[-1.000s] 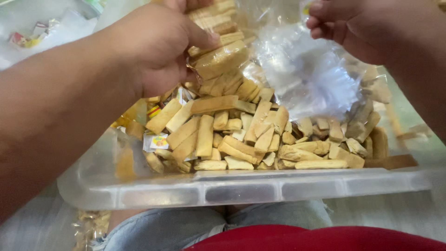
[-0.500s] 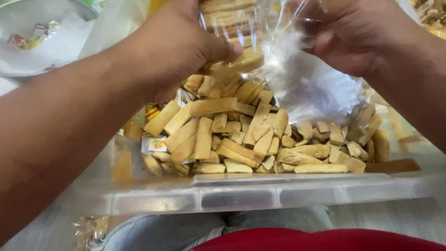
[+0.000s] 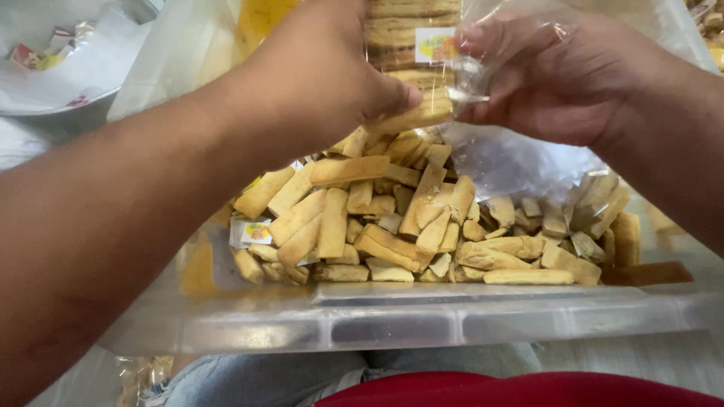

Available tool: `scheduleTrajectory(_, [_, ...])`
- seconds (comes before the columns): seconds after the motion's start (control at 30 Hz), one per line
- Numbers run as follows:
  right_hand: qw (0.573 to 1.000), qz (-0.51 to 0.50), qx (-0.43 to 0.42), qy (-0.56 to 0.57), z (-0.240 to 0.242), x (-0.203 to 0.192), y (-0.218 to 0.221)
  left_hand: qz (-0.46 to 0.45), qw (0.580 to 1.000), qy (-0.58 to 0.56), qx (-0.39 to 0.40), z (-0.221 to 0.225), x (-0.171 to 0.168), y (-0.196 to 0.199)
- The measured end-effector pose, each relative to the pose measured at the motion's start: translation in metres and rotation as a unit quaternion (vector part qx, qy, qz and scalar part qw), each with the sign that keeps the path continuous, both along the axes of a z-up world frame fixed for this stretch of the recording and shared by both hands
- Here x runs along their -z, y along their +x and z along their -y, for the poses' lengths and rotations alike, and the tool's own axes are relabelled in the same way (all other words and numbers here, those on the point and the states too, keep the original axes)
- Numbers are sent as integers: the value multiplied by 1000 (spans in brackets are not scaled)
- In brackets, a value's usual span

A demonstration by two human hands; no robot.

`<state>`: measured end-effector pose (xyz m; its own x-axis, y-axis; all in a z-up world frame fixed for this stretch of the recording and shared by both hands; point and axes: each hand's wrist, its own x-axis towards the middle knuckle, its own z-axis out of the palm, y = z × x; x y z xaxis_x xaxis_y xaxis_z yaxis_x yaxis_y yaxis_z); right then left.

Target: The person places rectangular biscuit sticks from a large plastic bin into small clear plastic bags. They fill each bag with several biscuits and then set the filled bag aside.

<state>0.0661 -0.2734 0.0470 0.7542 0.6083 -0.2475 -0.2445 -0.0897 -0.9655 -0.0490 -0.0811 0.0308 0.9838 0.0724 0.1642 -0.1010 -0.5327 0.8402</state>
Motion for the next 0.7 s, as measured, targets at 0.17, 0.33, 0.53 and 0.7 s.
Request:
scheduleTrajectory(0.17, [994,90,-52,-36,10,2,15,-91,993,48,-65,2,-7,-6])
scheduleTrajectory(0.33, [991,96,-69,-63,11,18,23,-82,994,45,-55,4,-8,-7])
scheduleTrajectory(0.53, [990,88,-62,-91,2,13,5,-62,995,64,-38,0,1,-3])
scheduleTrajectory(0.7, [927,311,-96,-188,1,-5,-7,-27,997,68,-28,-7,0,-3])
